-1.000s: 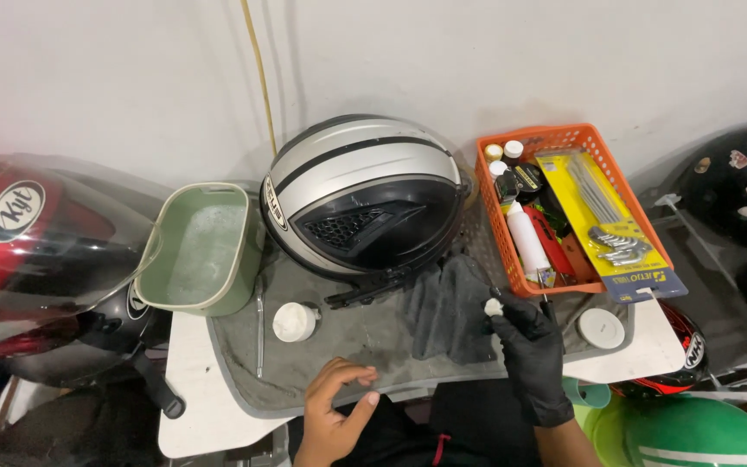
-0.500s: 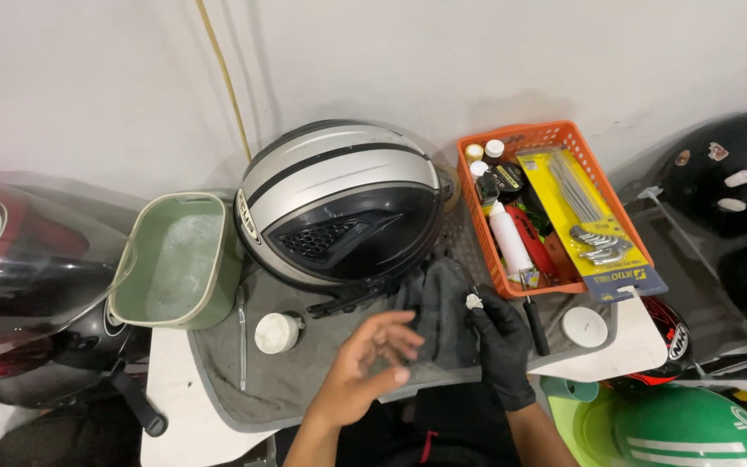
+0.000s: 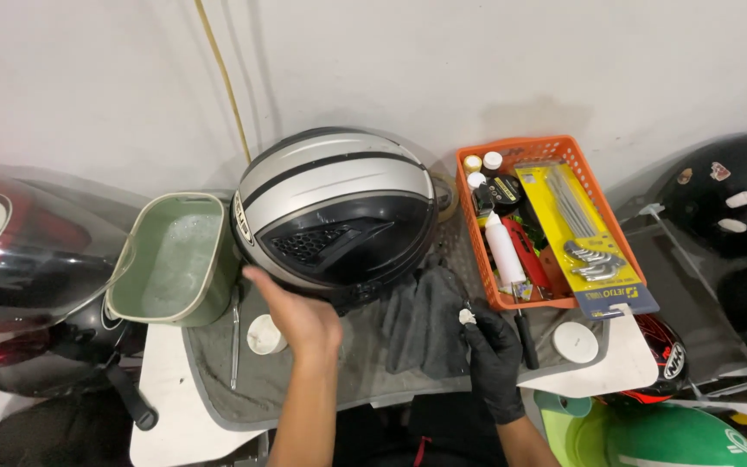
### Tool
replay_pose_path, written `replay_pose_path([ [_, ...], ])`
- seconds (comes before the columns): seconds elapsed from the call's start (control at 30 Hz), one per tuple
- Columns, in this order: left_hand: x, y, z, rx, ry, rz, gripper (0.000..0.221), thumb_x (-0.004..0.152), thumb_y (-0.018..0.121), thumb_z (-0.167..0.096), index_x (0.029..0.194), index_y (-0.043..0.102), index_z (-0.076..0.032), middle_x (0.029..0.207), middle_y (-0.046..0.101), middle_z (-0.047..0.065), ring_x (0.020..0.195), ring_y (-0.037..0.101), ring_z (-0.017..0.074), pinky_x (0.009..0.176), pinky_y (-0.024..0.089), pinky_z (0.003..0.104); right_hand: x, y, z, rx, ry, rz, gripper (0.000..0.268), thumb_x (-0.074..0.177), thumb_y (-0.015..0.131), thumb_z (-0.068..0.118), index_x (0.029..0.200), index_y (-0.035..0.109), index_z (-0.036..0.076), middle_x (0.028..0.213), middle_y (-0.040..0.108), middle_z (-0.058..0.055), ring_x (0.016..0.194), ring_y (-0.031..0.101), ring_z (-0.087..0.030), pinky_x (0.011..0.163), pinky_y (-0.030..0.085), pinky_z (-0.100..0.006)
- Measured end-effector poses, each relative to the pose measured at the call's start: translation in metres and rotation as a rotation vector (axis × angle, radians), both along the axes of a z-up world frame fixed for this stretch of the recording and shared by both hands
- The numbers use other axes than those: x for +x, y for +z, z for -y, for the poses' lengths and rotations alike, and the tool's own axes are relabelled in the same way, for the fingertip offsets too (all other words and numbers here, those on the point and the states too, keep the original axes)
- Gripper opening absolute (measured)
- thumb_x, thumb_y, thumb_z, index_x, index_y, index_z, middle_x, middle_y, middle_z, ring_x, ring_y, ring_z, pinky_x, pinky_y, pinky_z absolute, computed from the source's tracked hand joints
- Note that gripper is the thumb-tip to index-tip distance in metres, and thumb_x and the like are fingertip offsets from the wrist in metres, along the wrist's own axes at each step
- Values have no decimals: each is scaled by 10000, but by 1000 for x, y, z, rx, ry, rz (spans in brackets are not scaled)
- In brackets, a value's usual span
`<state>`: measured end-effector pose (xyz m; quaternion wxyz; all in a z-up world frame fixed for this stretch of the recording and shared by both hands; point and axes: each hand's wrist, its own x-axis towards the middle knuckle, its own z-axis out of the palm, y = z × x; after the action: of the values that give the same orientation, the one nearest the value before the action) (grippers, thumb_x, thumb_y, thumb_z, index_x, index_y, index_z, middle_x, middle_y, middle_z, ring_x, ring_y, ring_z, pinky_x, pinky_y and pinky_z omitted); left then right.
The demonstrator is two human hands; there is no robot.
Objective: The person applies a white substance from a small container onto a silver and black motorcycle helmet using a cloth. They rub the substance into the helmet's surface, focusing on the visor area and the top shell, then wipe the helmet with the cloth.
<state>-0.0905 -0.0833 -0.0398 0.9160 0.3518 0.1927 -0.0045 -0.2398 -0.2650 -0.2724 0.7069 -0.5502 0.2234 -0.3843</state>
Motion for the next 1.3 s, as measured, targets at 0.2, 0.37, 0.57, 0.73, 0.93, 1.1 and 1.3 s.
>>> replay_pose_path([
  [0.2, 16, 24, -2, 8, 41, -177, 877, 807, 416, -642, 1503, 501, -115, 1510, 591, 64, 1379, 563, 231, 1158, 452, 414, -5, 15, -2, -207, -72, -43, 253, 903, 715, 42, 1150, 742, -1, 1106, 769, -120, 1037, 726, -218, 935, 601, -331],
  [0.37, 46, 17, -19, 101, -77, -165, 742, 823, 488, -619, 1352, 639, -121, 1333, 706, 67, 1232, 666, 227, 1052, 542, 402, -8, 13, 0, -307, -69, -16, 254, 905, 700, 66, 1149, 749, 18, 1103, 768, -99, 1046, 719, -208, 978, 566, -335],
  [0.57, 94, 3, -49, 222, -341, -139, 743, 788, 535, -670, 1238, 684, -97, 1199, 742, 97, 1085, 711, 282, 927, 592, 469, -10, 10, 1, -280, -44, 48, 231, 916, 678, 19, 1140, 735, 22, 1063, 751, -101, 969, 721, -211, 883, 582, -318],
  [0.73, 104, 14, -68, 331, -415, -141, 657, 854, 518, -665, 1229, 686, -153, 1148, 754, 44, 1051, 717, 229, 890, 591, 403, -10, 19, -3, -354, -106, -42, 216, 906, 698, 28, 1115, 750, 41, 1068, 764, -70, 995, 719, -159, 1031, 536, -280],
  [0.93, 107, 35, -67, 464, -521, -196, 795, 779, 503, -665, 1349, 631, -126, 1341, 694, 100, 1259, 658, 279, 1066, 542, 423, -11, 18, 2, -571, -181, -178, 135, 890, 705, 144, 1007, 768, 118, 980, 772, -28, 948, 728, -164, 1298, 252, -390],
  [1.1, 118, 30, -65, 482, -502, -200, 726, 833, 543, -630, 1335, 658, -117, 1272, 733, 76, 1150, 710, 254, 908, 604, 385, -11, -10, 5, -321, -115, -11, 287, 883, 690, 5, 1166, 724, 37, 1135, 753, -94, 1062, 726, -198, 1046, 546, -317],
  [1.3, 130, 0, -77, 783, -244, 254, 589, 959, 406, -542, 1318, 640, -137, 1332, 670, 28, 1239, 625, 165, 1058, 494, 316, -12, 14, 2, -597, -196, -177, 201, 888, 688, 145, 1078, 754, 146, 1085, 769, -24, 1070, 719, -135, 1337, 213, -401],
])
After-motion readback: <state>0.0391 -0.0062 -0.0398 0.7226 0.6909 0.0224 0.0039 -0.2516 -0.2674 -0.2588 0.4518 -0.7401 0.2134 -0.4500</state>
